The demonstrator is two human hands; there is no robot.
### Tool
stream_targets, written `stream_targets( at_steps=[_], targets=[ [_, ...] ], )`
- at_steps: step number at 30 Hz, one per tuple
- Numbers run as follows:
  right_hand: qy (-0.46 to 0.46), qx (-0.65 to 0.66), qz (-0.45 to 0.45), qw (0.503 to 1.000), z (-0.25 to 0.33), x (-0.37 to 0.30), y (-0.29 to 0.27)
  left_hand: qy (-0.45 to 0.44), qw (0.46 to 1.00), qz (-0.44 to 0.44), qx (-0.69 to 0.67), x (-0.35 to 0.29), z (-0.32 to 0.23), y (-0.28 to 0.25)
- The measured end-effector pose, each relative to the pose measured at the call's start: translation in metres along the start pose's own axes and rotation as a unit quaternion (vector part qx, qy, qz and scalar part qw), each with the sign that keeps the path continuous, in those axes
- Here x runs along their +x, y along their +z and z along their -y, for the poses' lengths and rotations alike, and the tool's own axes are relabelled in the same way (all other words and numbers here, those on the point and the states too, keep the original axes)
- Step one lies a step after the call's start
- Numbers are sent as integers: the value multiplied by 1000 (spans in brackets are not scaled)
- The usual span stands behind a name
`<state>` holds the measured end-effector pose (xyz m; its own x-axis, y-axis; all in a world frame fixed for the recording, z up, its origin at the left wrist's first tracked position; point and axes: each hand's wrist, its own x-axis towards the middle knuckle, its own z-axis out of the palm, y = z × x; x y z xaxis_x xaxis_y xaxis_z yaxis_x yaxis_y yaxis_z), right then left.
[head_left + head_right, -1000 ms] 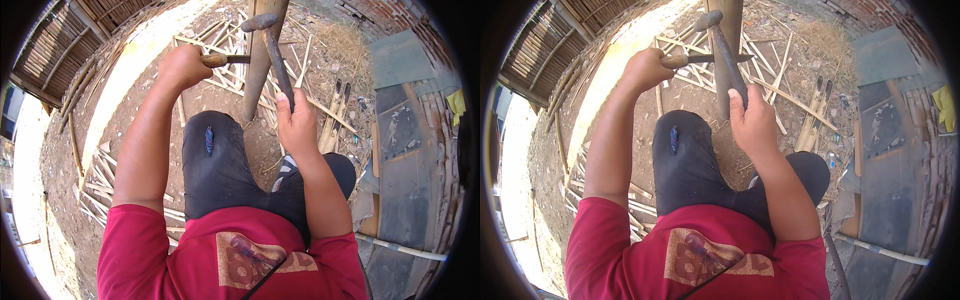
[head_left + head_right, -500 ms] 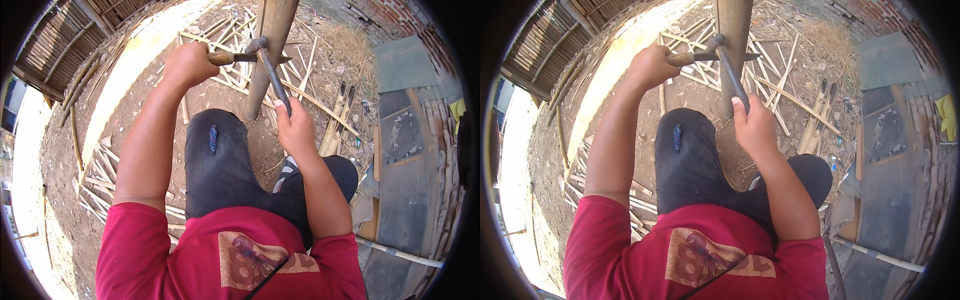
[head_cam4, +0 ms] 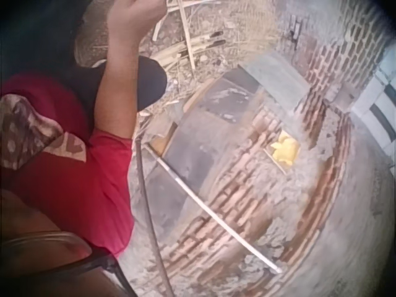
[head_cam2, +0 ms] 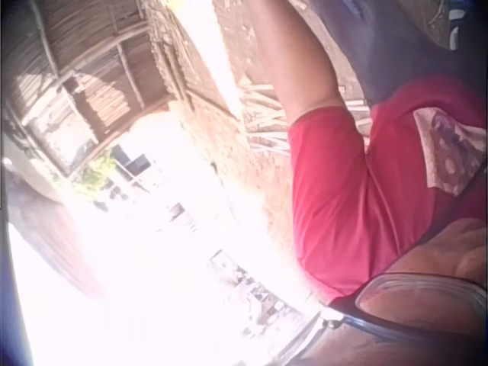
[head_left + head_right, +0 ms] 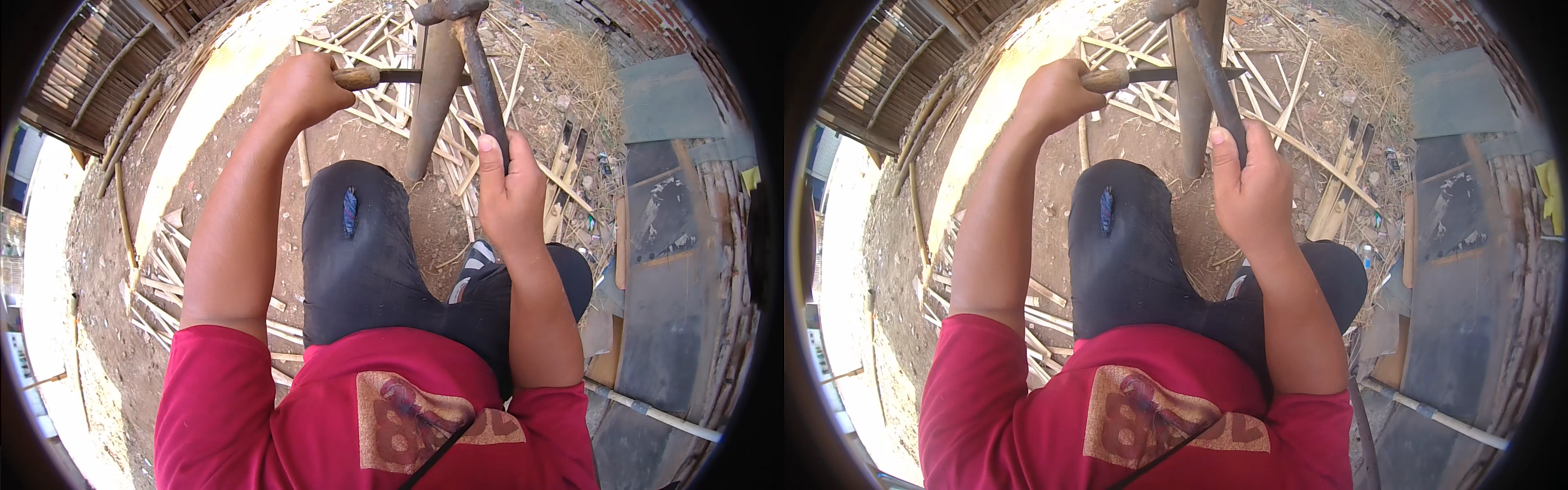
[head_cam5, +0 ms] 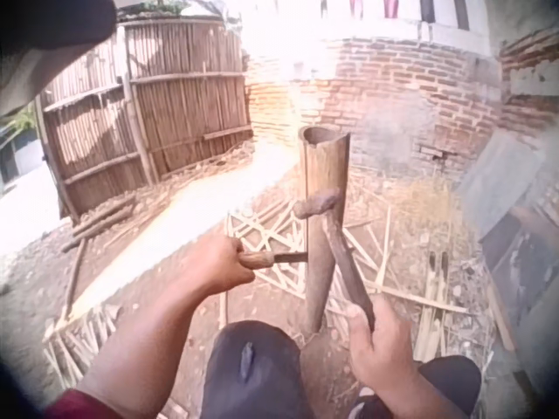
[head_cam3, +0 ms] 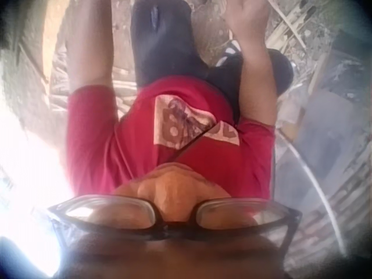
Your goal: The person shapes the end of a bamboo pole using a hammer and a chisel to chip away pieces of the wood.
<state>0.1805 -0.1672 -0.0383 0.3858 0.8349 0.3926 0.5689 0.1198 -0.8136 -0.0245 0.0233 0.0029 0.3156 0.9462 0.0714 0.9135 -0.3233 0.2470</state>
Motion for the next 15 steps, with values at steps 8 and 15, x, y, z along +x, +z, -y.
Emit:
stream_targets(
  at_steps=[8,15],
  targets=[
    [-15,-57,42,997,-26,-10,13,-12,1000,-18,-11,-3,5,8],
    [7,-103,59,993,-26,-5,22,-1,1000,1,-14,-5,-4,6]
  ],
)
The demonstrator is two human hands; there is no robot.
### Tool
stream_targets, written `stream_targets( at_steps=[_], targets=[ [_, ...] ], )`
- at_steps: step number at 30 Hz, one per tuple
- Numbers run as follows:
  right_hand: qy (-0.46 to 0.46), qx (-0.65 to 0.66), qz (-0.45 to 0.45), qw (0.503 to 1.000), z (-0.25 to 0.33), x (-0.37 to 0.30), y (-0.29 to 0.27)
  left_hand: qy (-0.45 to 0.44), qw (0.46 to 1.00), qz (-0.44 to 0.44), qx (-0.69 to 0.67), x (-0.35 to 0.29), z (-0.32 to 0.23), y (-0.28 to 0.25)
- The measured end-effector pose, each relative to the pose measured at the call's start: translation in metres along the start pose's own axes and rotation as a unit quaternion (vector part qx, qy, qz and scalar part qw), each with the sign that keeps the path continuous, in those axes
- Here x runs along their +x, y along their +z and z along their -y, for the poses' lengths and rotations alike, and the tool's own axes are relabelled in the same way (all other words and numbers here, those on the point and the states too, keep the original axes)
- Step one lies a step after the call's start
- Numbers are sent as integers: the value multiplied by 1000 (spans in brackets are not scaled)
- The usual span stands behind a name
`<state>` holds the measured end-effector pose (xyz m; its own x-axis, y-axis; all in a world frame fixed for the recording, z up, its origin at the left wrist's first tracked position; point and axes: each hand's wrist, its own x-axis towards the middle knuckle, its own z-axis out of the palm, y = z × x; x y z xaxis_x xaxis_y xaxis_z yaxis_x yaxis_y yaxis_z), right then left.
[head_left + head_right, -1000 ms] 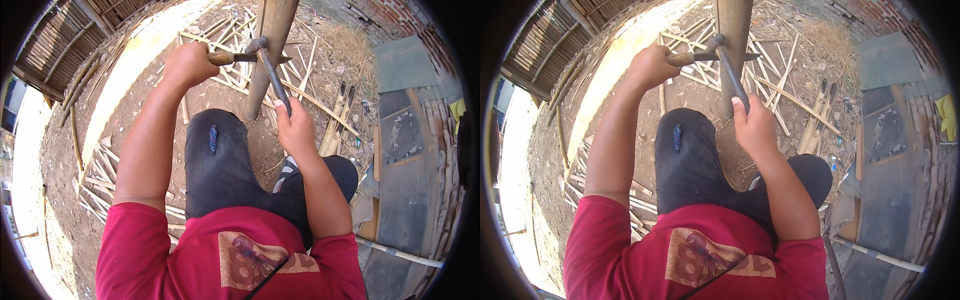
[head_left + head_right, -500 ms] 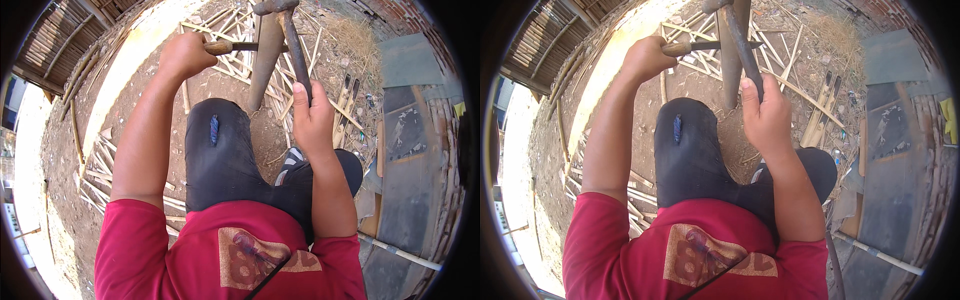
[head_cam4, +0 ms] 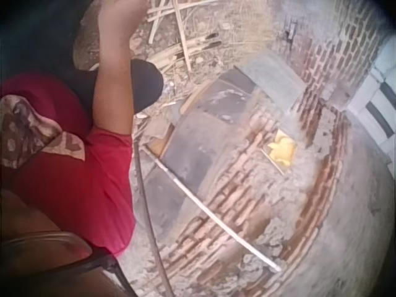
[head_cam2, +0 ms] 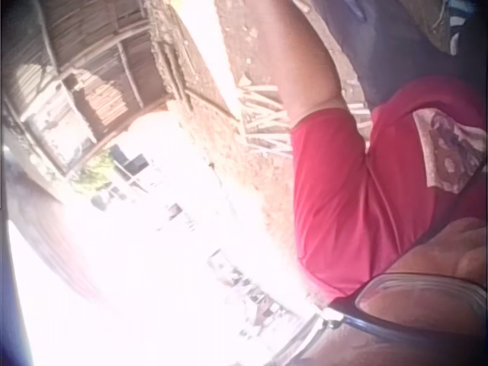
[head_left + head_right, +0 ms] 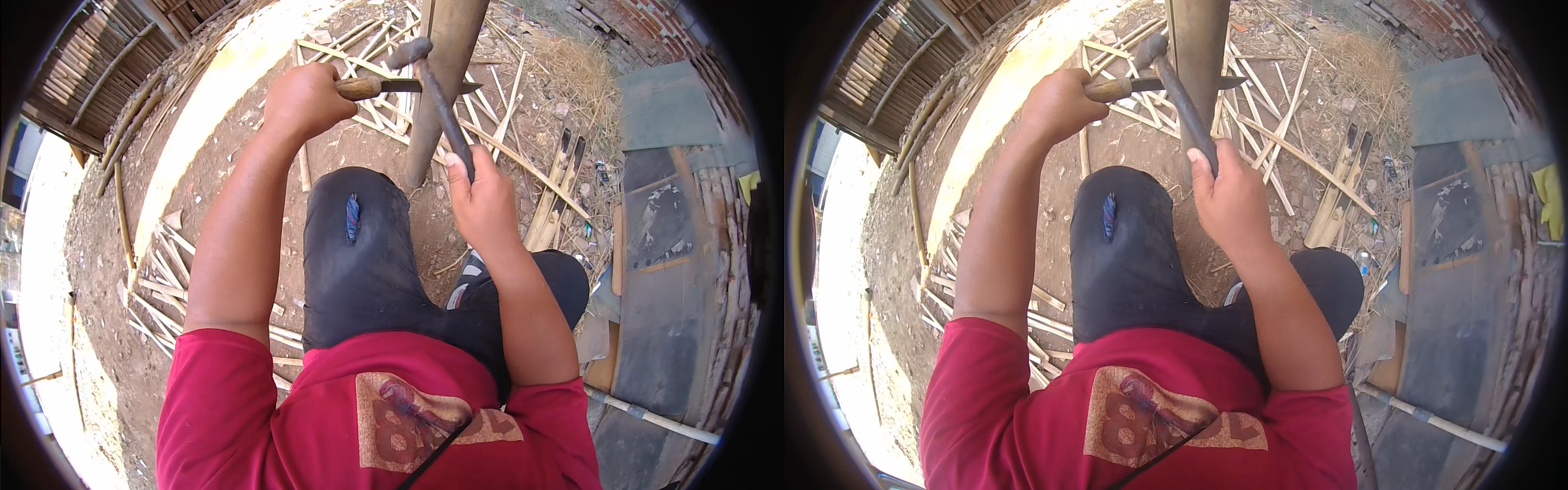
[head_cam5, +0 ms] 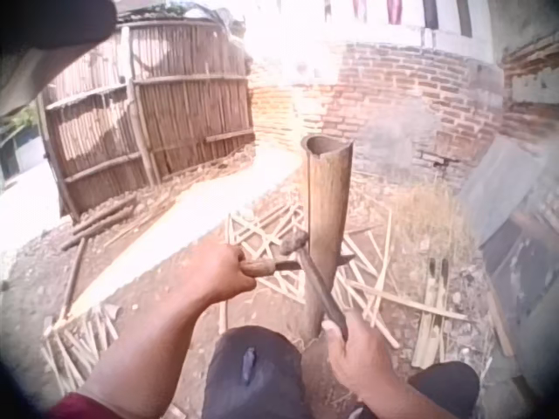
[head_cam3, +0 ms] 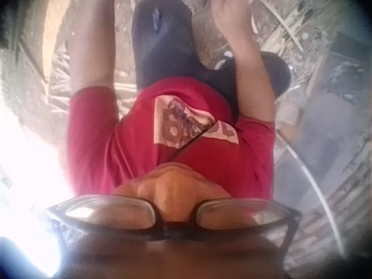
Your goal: The person shapes the end of a bamboo pole using a hammer and a chisel to chip away pieces of the wood.
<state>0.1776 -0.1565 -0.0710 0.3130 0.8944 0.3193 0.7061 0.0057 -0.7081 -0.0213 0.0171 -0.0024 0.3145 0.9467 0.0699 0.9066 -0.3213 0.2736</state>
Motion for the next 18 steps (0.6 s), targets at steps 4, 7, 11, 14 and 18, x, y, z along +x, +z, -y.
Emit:
stream_targets(
  at_steps=[4,7,11,14,18],
  targets=[
    [-8,52,-18,998,-5,-7,-8,-24,1000,-7,3,-7,6,2],
    [-51,100,-63,992,23,6,-26,-23,1000,-3,-4,-6,-1,-5],
    [-33,8,-69,997,2,-3,-8,3,1000,-29,5,-3,-6,7],
    [12,0,-26,1000,-14,-10,-7,-4,1000,-22,6,-7,-7,8],
    [-23,89,-89,992,12,-3,-32,-16,1000,-10,-6,-10,-10,5]
  ],
)
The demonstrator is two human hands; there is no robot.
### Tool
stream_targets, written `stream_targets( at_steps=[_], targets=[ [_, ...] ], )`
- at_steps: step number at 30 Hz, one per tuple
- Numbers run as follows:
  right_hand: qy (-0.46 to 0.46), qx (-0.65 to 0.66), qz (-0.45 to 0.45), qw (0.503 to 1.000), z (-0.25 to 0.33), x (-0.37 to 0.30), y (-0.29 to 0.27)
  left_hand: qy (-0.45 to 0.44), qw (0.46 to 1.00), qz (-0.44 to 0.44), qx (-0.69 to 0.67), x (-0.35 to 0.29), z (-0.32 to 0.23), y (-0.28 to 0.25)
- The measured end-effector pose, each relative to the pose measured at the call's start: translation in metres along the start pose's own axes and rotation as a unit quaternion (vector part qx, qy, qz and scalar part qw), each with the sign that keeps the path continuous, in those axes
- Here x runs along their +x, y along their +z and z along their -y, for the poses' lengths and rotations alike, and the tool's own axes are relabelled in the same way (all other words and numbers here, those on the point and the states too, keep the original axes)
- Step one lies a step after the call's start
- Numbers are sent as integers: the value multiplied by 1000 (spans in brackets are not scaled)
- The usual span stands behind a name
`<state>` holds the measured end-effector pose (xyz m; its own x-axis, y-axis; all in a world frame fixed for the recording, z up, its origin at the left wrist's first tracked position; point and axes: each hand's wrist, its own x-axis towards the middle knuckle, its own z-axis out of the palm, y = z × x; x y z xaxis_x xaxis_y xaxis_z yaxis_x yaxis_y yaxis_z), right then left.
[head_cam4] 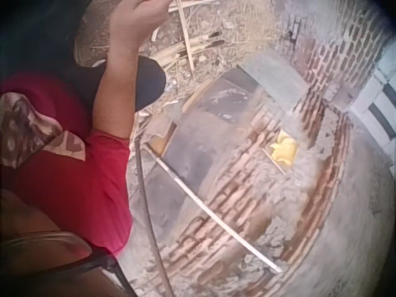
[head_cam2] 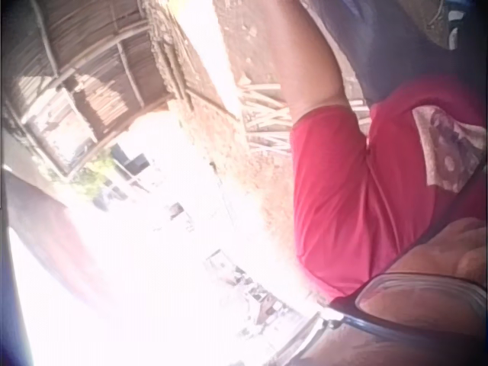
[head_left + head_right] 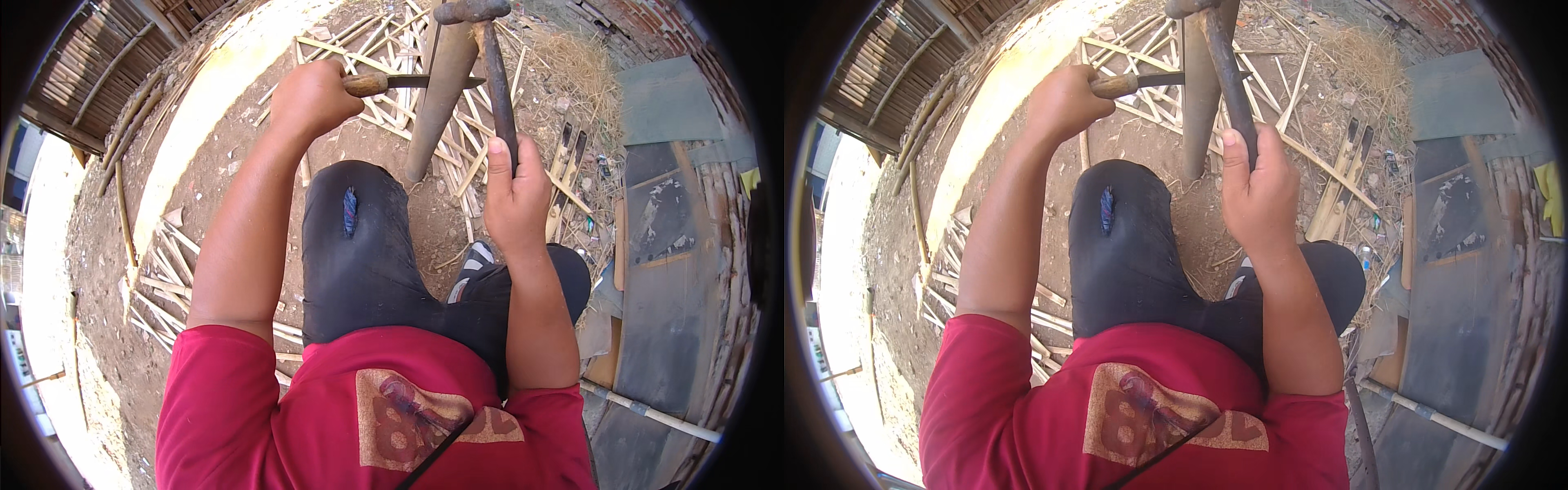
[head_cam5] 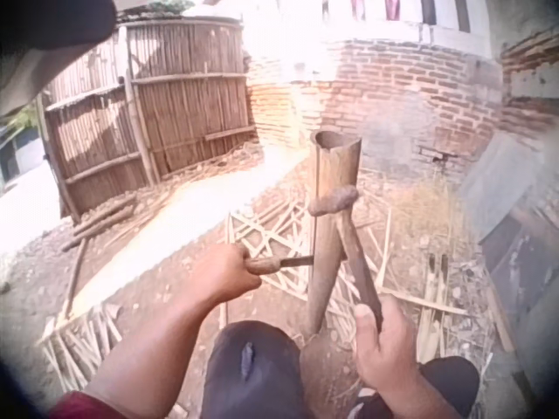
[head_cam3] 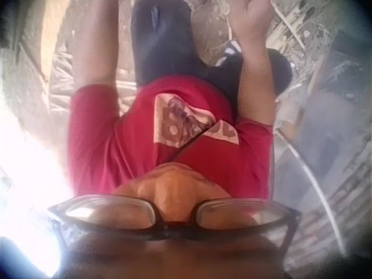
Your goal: The person shapes the end of a bamboo pole using a hammer and a chisel to chip away pieces of the wood.
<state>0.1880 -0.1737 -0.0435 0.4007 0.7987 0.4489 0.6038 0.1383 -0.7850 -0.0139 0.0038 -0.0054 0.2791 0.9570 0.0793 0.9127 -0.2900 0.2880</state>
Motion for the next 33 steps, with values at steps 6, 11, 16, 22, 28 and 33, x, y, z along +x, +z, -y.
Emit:
stream_targets(
  at_steps=[6,11,16,22,28,33],
  targets=[
    [41,-88,58,994,-32,-14,25,6,1000,-4,18,1,1,4],
    [24,0,29,999,-6,-6,6,-21,1000,13,6,-2,9,1],
    [15,-124,99,987,-37,-15,33,-11,1000,-6,-2,-2,7,5],
    [3,-12,31,999,-5,3,14,-20,1000,-14,18,3,17,9],
    [37,-89,91,991,-38,-15,30,-18,1000,-14,-5,1,15,14],
    [-27,-1,31,999,-3,-1,14,-31,999,-22,-11,-2,23,13]
  ],
)
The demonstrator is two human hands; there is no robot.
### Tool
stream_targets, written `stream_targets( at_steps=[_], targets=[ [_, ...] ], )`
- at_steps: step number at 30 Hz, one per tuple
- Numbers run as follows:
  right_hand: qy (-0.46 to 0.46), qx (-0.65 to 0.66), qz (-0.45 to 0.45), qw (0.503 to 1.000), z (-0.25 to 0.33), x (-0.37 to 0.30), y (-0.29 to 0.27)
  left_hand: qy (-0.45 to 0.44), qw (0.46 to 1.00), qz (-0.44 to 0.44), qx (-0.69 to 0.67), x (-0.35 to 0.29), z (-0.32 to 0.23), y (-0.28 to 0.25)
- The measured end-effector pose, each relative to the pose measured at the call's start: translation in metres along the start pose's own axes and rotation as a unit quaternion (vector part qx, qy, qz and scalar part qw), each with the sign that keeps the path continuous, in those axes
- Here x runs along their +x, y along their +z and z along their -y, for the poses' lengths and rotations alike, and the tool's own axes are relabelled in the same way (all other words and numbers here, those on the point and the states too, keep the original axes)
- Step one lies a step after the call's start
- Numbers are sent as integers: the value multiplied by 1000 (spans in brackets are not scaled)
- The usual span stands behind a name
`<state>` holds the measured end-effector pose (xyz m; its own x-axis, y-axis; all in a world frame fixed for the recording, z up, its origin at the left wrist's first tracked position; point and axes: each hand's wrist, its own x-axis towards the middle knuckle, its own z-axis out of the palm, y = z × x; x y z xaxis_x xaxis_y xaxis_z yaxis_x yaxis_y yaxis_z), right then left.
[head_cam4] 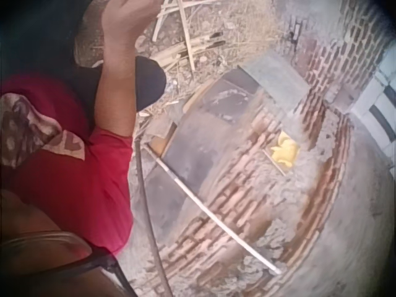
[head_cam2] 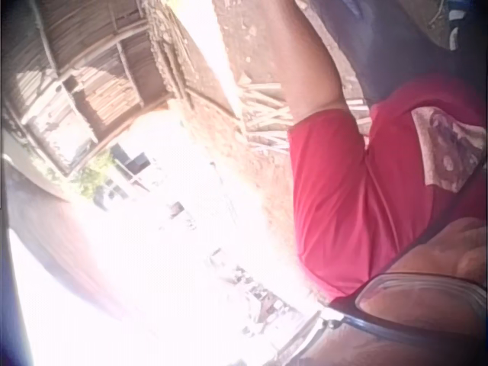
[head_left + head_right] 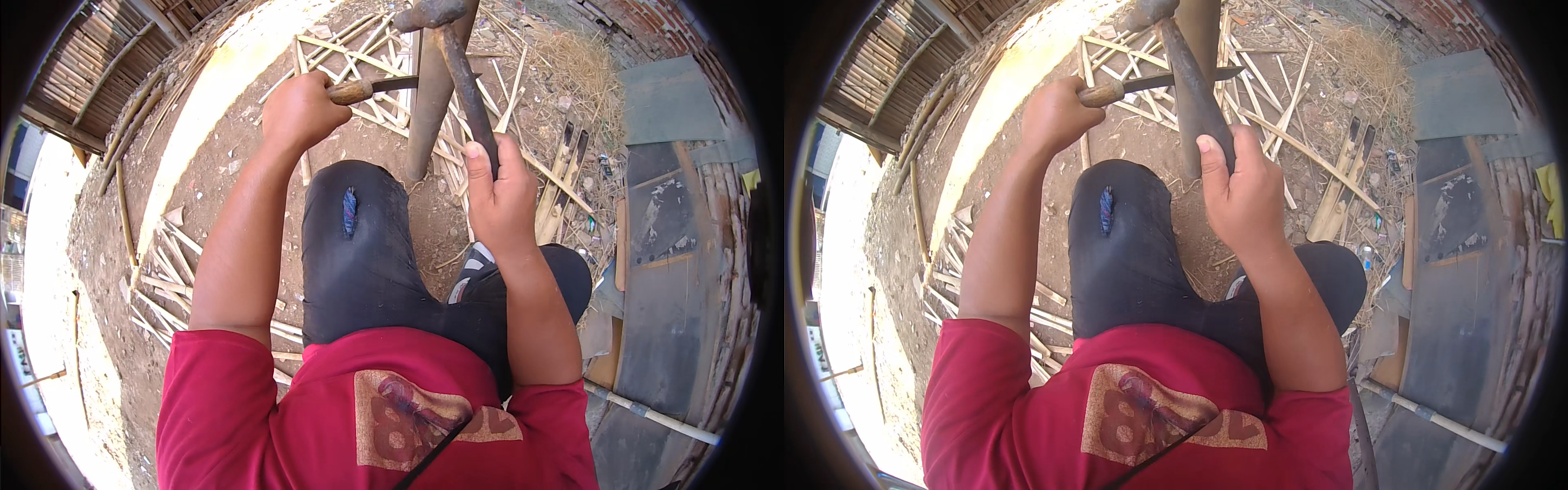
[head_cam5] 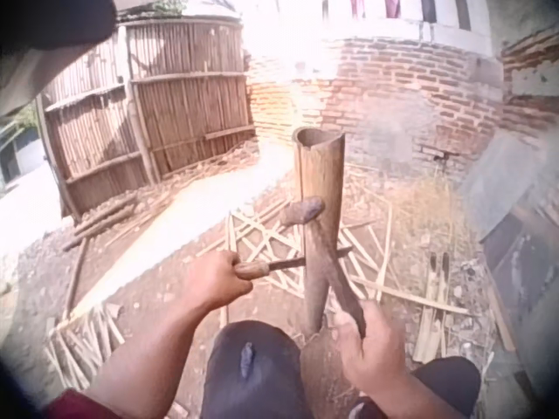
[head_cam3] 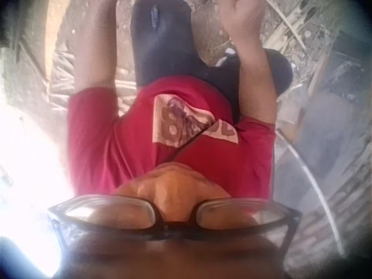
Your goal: The person shapes the end of a bamboo pole using a hammer and a chisel to chip away pieces of the wood.
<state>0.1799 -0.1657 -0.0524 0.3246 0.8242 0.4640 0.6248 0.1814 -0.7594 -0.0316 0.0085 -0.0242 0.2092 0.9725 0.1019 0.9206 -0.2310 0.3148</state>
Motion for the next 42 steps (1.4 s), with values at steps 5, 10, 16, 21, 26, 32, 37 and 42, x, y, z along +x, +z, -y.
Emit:
stream_targets(
  at_steps=[5,10,16,21,26,32,37,42],
  targets=[
    [68,-159,106,979,-35,-10,17,21,1000,3,17,1,-7,7],
    [47,-19,24,998,-5,6,-1,-7,1000,-5,2,-4,6,9],
    [61,-64,73,993,-26,-7,13,1,1000,11,14,-5,-9,8],
    [38,-19,54,998,-8,-2,-2,0,1000,-4,21,-6,1,11],
    [72,-97,118,986,-42,-11,13,5,1000,-4,6,-5,-9,12],
    [37,20,67,997,-34,-11,-19,-6,999,32,22,-8,10,10],
    [31,122,-5,992,-50,-1,-64,10,966,192,172,15,31,-4],
    [79,158,-4,984,-76,27,-97,30,987,137,82,18,25,11]
  ],
)
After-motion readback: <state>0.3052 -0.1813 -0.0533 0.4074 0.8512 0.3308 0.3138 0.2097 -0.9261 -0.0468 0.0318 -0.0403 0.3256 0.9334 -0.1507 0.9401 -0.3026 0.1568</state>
